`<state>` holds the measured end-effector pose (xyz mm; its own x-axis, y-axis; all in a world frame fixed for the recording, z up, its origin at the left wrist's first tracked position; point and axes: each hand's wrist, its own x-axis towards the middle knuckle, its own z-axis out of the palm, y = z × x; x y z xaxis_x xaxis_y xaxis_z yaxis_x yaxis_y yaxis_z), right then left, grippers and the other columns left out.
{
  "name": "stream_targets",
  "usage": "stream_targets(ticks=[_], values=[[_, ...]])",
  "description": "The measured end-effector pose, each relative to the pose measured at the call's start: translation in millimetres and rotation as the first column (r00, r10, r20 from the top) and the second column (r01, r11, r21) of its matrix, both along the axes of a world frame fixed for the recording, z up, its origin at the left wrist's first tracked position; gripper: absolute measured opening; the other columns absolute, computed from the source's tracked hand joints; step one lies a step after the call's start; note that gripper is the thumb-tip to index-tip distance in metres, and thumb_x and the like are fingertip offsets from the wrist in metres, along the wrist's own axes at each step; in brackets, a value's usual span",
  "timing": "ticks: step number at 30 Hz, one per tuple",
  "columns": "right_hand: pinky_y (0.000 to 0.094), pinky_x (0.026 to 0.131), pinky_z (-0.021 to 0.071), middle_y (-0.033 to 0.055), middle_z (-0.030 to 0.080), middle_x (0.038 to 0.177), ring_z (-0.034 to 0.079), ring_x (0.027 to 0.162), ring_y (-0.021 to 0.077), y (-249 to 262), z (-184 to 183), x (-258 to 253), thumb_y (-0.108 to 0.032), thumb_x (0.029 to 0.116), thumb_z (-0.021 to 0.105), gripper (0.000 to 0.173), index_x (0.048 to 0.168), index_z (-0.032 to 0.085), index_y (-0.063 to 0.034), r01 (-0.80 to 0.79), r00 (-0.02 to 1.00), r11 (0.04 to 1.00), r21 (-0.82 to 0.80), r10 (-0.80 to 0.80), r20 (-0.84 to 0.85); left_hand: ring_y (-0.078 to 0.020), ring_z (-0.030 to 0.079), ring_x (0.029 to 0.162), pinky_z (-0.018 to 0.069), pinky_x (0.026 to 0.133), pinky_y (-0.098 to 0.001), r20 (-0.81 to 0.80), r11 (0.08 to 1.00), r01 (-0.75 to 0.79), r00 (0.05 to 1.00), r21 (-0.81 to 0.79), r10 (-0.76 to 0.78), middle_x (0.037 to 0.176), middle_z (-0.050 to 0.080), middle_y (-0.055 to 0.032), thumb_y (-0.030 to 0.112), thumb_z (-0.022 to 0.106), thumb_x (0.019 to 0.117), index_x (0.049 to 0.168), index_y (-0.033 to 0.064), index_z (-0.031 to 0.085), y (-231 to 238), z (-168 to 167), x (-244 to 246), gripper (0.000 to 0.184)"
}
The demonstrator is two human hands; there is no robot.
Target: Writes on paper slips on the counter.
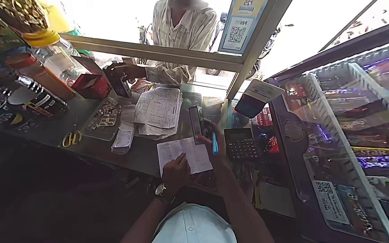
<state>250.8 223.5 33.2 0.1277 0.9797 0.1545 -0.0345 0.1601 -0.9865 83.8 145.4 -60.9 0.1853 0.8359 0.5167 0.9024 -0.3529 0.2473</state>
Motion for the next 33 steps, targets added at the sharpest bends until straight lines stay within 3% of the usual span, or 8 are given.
stream_targets(ticks=[3, 8, 10, 12, 15, 21, 26, 33], values=[[0.0566, 0.073, 0.0536, 0.0225, 0.066, 0.113, 0.065, 0.088, 0.0358, 41, -12, 26, -0.016, 0.0838, 0.082, 0.064, 0.142, 0.056, -0.0106, 0.204, 0.819, 0.978, -0.051, -0.142, 0.556, -0.0222, 0.074, 0.076, 0.0587, 0.062, -0.0404, 0.023, 0.999, 0.017, 1.0, -0.049, -0.016, 0.125, 0.074, -0.0033, 0.023, 0.059, 0.0929, 0.097, 0.0099, 0.08, -6, 0, -1, 0.025], [0.0725, 0.106, 0.0357, 0.027, 0.049, 0.15, 0.045, 0.139, 0.0488, 67, -32, 34, -0.029, 0.0901, 0.076, 0.062, 0.146, 0.055, -0.012, 0.235, 0.468, 0.969, -0.07, -0.05, 0.882, -0.0208, 0.073, 0.073, 0.0572, 0.061, -0.0383, 0.03, 0.999, 0.021, 0.999, -0.039, -0.02, 0.126, 0.074, -0.0023, 0.023, 0.056, 0.0939, 0.093, 0.0105, 0.08, -2, 1, -1, 0.027], [0.0601, 0.113, 0.0371, 0.0205, 0.052, 0.15, 0.048, 0.14, 0.0376, 46, -29, 27, -0.039, 0.0952, 0.072, 0.054, 0.139, 0.061, -0.0085, 0.187, 0.568, 0.978, 0.092, -0.184, 0.803, -0.0207, 0.073, 0.072, 0.0571, 0.06, -0.0383, 0.043, 0.999, 0.027, 0.999, -0.045, -0.026, 0.126, 0.074, -0.0023, 0.023, 0.055, 0.0948, 0.095, 0.0106, 0.08, -3, 1, -2, 0.028], [0.0365, 0.078, 0.0585, 0.0085, 0.072, 0.105, 0.07, 0.091, 0.0173, 16, -24, 9, -0.026, 0.1062, 0.054, 0.031, 0.119, 0.068, -0.002, 0.164, 0.817, 0.96, 0.226, -0.261, 0.514, -0.0207, 0.072, 0.072, 0.0563, 0.06, -0.0383, 0.046, 0.999, 0.021, 0.999, -0.045, -0.019, 0.127, 0.073, -0.0016, 0.023, 0.055, 0.0953, 0.096, 0.0109, 0.081, -2, 1, -2, 0.028], [0.0263, 0.063, 0.0561, 0.0022, 0.07, 0.079, 0.066, 0.068, 0.0094, -20, -35, -17, -0.027, 0.1108, 0.02, 0.054, 0.113, 0.065, 0.0022, -0.086, 0.993, 0.994, 0.065, 0.08, 0.088, -0.0201, 0.072, 0.07, 0.0552, 0.058, -0.0373, 0.042, 0.999, 0.016, 0.999, -0.033, -0.015, 0.126, 0.074, -0.0013, 0.023, 0.056, 0.0944, 0.095, 0.0112, 0.081, -3, 1, -1, 0.027], [0.024, 0.061, 0.0591, 0.0032, 0.072, 0.079, 0.069, 0.066, 0.0081, -23, -62, -19, -0.005, 0.0917, 0.061, 0.013, 0.101, 0.068, 0.0012, -0.123, 0.966, 0.992, 0.013, 0.117, 0.233, -0.0186, 0.069, 0.066, 0.0525, 0.056, -0.0355, 0.029, 1.0, 0.003, 1.0, -0.008, -0.003, 0.124, 0.074, -0.001, 0.024, 0.056, 0.0946, 0.094, 0.0122, 0.081, -3, -2, -1, 0.028], [0.0275, 0.062, 0.0613, 0.006, 0.073, 0.079, 0.071, 0.066, 0.0133, -21, -63, -10, -0.001, 0.0956, 0.055, 0.011, 0.097, 0.066, 0.0021, 0.022, 1.0, 0.999, 0.026, -0.022, 0.014, -0.0183, 0.068, 0.064, 0.0509, 0.055, -0.0346, 0.045, 1.0, -0.016, 0.999, 0.007, 0.016, 0.123, 0.075, -0.0004, 0.023, 0.057, 0.0935, 0.092, 0.012, 0.081, -3, -1, 1, 0.027], [0.0165, 0.056, 0.0521, -0.0004, 0.072, 0.072, 0.063, 0.06, -0.0013, -22, -73, -2, -0.01, 0.0846, 0.07, 0.01, 0.083, 0.077, -0.0039, -0.067, 0.889, 0.991, 0.119, 0.005, 0.457, -0.0173, 0.067, 0.063, 0.0499, 0.054, -0.0345, 0.05, 1.0, -0.015, 0.999, -0.027, 0.017, 0.123, 0.075, 0.0004, 0.025, 0.056, 0.0942, 0.092, 0.0125, 0.081, -3, 1, 0, 0.028]])
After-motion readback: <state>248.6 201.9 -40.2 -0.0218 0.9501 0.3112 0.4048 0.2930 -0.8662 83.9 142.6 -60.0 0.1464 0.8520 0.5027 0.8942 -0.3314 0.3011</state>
